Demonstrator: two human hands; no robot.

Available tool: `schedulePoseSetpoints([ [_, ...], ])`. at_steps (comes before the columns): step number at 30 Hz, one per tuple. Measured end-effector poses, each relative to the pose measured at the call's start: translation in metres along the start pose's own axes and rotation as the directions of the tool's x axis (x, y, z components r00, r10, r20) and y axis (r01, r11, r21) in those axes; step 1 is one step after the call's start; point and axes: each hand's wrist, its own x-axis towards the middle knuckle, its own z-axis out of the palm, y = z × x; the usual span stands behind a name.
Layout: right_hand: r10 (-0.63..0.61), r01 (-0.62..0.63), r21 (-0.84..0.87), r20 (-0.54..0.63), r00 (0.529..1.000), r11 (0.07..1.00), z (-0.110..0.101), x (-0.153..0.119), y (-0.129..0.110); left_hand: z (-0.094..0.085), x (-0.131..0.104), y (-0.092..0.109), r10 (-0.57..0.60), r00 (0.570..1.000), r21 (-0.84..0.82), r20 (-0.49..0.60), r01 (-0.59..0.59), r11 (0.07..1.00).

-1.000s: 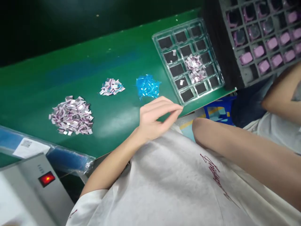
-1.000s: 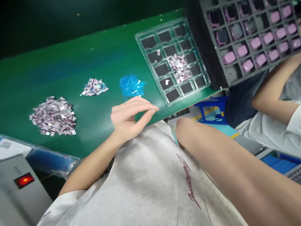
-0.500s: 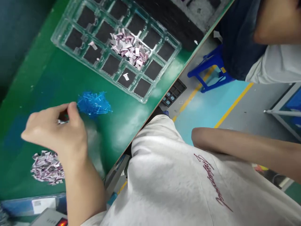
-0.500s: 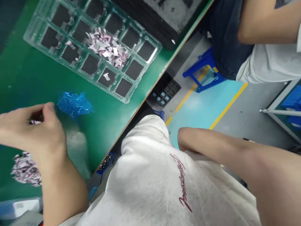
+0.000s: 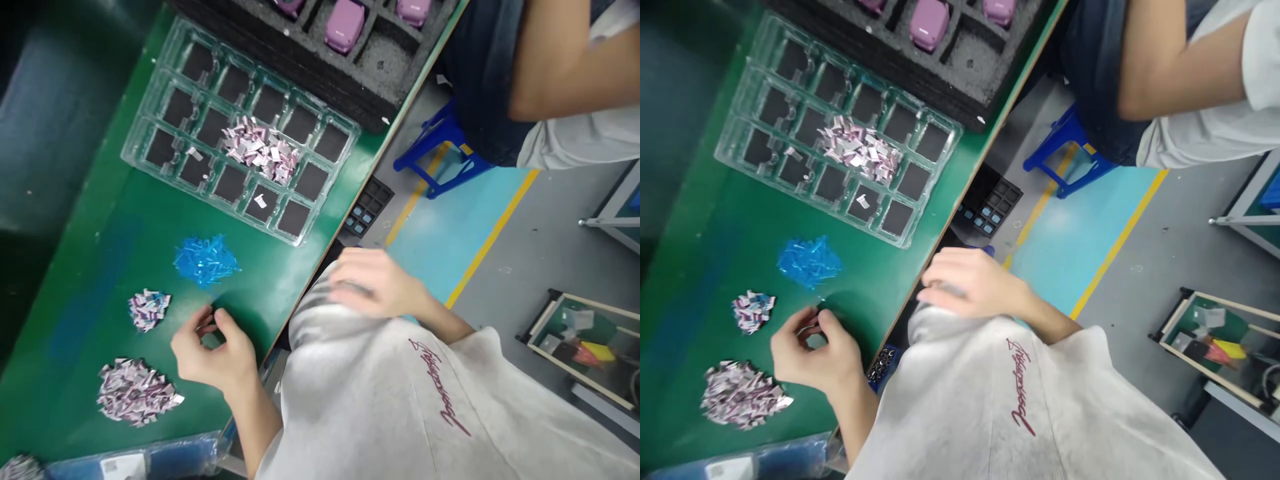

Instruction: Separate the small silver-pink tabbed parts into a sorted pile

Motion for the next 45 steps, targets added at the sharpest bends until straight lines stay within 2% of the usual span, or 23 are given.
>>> schedulePoseSetpoints([
  [2, -0.149, 0.157, -0.135, 0.064, 0.987, 0.978, 0.034, 0.027, -0.015, -0.002, -0.007, 0.004, -0.046, 0.999, -0.088, -0.002, 0.045, 0.995],
  [3, -0.171, 0.187, -0.178, 0.101, 0.98, 0.966, 0.051, 0.04, -0.022, -0.003, -0.01, 0.005, -0.072, 0.997, -0.152, -0.004, 0.07, 0.986],
  [5, -0.104, 0.144, -0.269, 0.157, 0.982, 0.952, 0.079, 0.066, -0.034, -0.003, -0.013, 0.006, -0.127, 0.992, -0.285, -0.008, 0.12, 0.951],
  [7, -0.005, 0.067, -0.331, 0.185, 0.983, 0.941, 0.099, 0.088, -0.041, -0.003, -0.015, 0.005, -0.193, 0.981, -0.387, -0.011, 0.174, 0.905],
  [10, 0.074, 0.0, -0.368, 0.188, 0.979, 0.93, 0.117, 0.109, -0.045, -0.003, -0.016, 0.004, -0.281, 0.96, -0.45, -0.003, 0.25, 0.857],
  [16, 0.121, -0.071, -0.396, 0.101, 0.988, 0.915, 0.139, 0.139, -0.043, -0.001, -0.019, 0.006, -0.362, 0.929, -0.569, 0.071, 0.336, 0.751],
  [20, 0.133, -0.092, -0.404, 0.076, 0.988, 0.91, 0.15, 0.165, -0.041, 0.0, -0.021, 0.004, -0.358, 0.924, -0.629, 0.134, 0.359, 0.689],
  [27, 0.133, -0.098, -0.457, 0.045, 0.99, 0.884, 0.155, 0.212, -0.032, -0.006, -0.018, 0.004, -0.283, 0.942, -0.613, 0.182, 0.333, 0.716],
  [33, 0.09, -0.05, -0.455, 0.065, 0.994, 0.889, 0.157, 0.245, -0.019, -0.009, -0.012, 0.003, -0.227, 0.962, -0.649, 0.155, 0.272, 0.711],
  [36, 0.055, -0.019, -0.407, 0.076, 0.996, 0.913, 0.151, 0.248, -0.019, -0.01, -0.012, 0.002, -0.224, 0.961, -0.658, 0.161, 0.274, 0.701],
  [39, 0.015, 0.003, -0.409, 0.041, 0.999, 0.913, 0.14, 0.236, -0.025, -0.01, -0.012, 0.001, -0.217, 0.963, -0.666, 0.163, 0.269, 0.696],
  [42, 0.053, -0.052, -0.492, -0.012, 0.999, 0.869, 0.134, 0.22, -0.029, -0.012, -0.011, 0.0, -0.226, 0.958, -0.674, 0.174, 0.283, 0.683],
  [45, 0.102, -0.073, -0.514, 0.029, 0.994, 0.854, 0.138, 0.212, -0.027, -0.012, -0.01, 0.0, -0.244, 0.952, -0.68, 0.187, 0.304, 0.667],
])
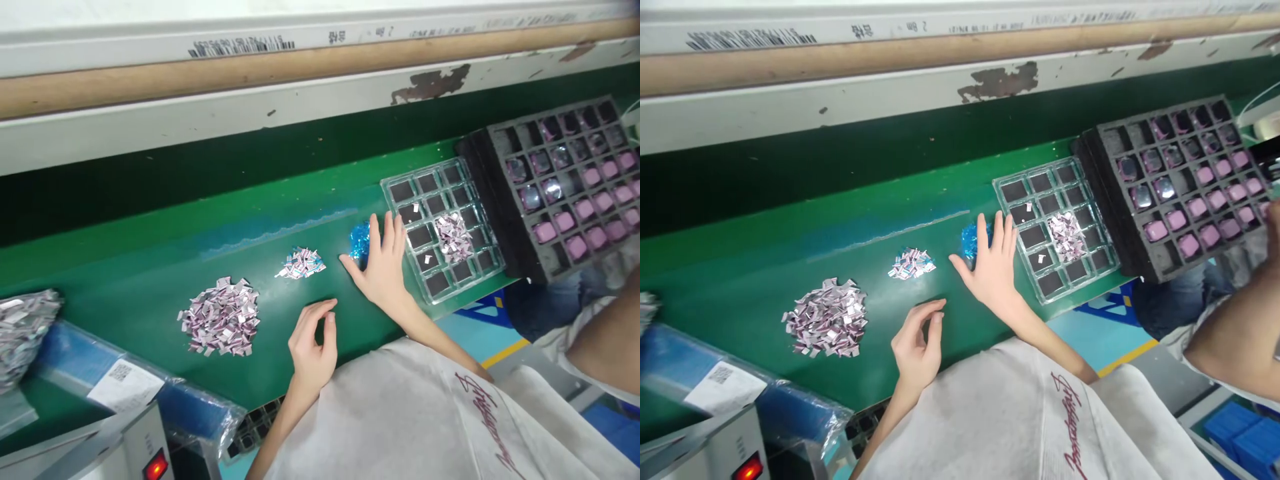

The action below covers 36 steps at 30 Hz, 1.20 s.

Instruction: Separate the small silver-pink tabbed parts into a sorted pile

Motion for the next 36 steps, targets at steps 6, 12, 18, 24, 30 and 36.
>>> schedulePoseSetpoints([
  [6, -0.077, 0.06, 0.252, 0.057, 0.995, 0.966, 0.007, 0.019, -0.006, 0.0, 0.0, -0.004, -0.028, 1.0, -0.017, 0.0, 0.028, 0.999],
  [12, -0.039, 0.034, 0.298, 0.01, 0.999, 0.954, 0.001, 0.021, -0.002, -0.013, 0.006, -0.001, 0.006, 1.0, -0.046, -0.029, -0.007, 0.999],
  [18, -0.09, 0.092, 0.48, -0.027, 0.996, 0.872, 0.003, 0.017, 0.0, -0.045, 0.037, 0.004, 0.096, 0.968, 0.164, -0.234, -0.058, 0.985],
  [24, 0.017, 0.093, 0.559, -0.189, 0.982, 0.824, -0.008, 0.048, 0.01, -0.087, 0.069, 0.008, 0.277, 0.958, 0.761, -0.07, -0.128, 0.636],
  [30, -0.346, 0.315, 0.364, 0.023, 0.938, 0.877, -0.003, 0.11, -0.017, -0.097, 0.072, 0.006, 0.12, 0.992, 0.853, 0.034, -0.091, 0.514],
  [36, -0.372, 0.362, 0.095, 0.131, 0.919, 0.927, 0.002, 0.132, -0.014, -0.098, 0.071, -0.002, 0.085, 0.996, 0.829, 0.012, -0.057, 0.556],
])
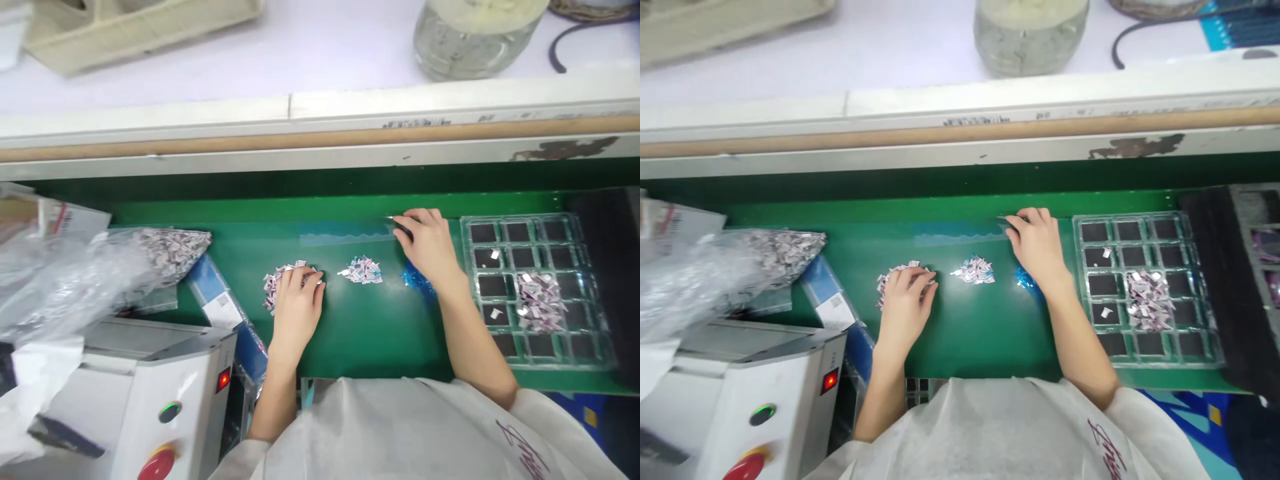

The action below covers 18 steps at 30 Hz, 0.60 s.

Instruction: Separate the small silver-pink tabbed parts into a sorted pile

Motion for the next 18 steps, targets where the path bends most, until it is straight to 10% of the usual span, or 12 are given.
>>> schedulePoseSetpoints([
  [18, 0.049, -0.048, -0.027, 0.031, 0.998, 0.998, -0.01, -0.014, -0.001, -0.016, 0.015, -0.004, -0.088, 0.995, -0.248, 0.042, 0.096, 0.964],
])
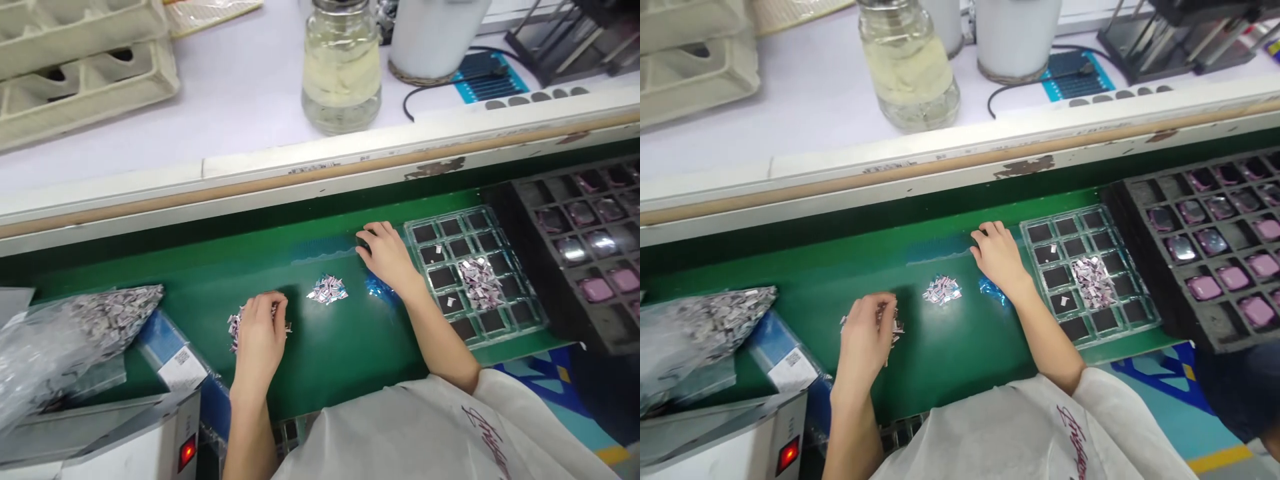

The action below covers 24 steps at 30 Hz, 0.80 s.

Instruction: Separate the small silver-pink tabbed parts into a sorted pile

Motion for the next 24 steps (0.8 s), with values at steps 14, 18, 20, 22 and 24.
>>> schedulePoseSetpoints([
  [14, -0.115, 0.124, 0.239, -0.052, 0.992, 0.963, 0.015, 0.015, 0.006, 0.04, 0.063, 0.029, -0.242, 0.968, -0.825, 0.067, 0.191, 0.533],
  [18, -0.081, 0.097, 0.228, -0.077, 0.994, 0.969, 0.018, 0.011, 0.017, 0.047, 0.061, 0.025, -0.267, 0.957, -0.877, 0.112, 0.222, 0.426],
  [20, -0.079, 0.097, 0.216, -0.091, 0.993, 0.971, 0.02, 0.011, 0.017, 0.049, 0.06, 0.026, -0.283, 0.952, -0.892, 0.119, 0.227, 0.39],
  [22, -0.077, 0.097, 0.201, -0.102, 0.992, 0.975, 0.022, 0.012, 0.015, 0.051, 0.059, 0.029, -0.292, 0.948, -0.898, 0.126, 0.234, 0.372],
  [24, -0.071, 0.091, 0.18, -0.111, 0.991, 0.979, 0.024, 0.013, 0.012, 0.052, 0.057, 0.033, -0.292, 0.947, -0.896, 0.135, 0.242, 0.373],
])
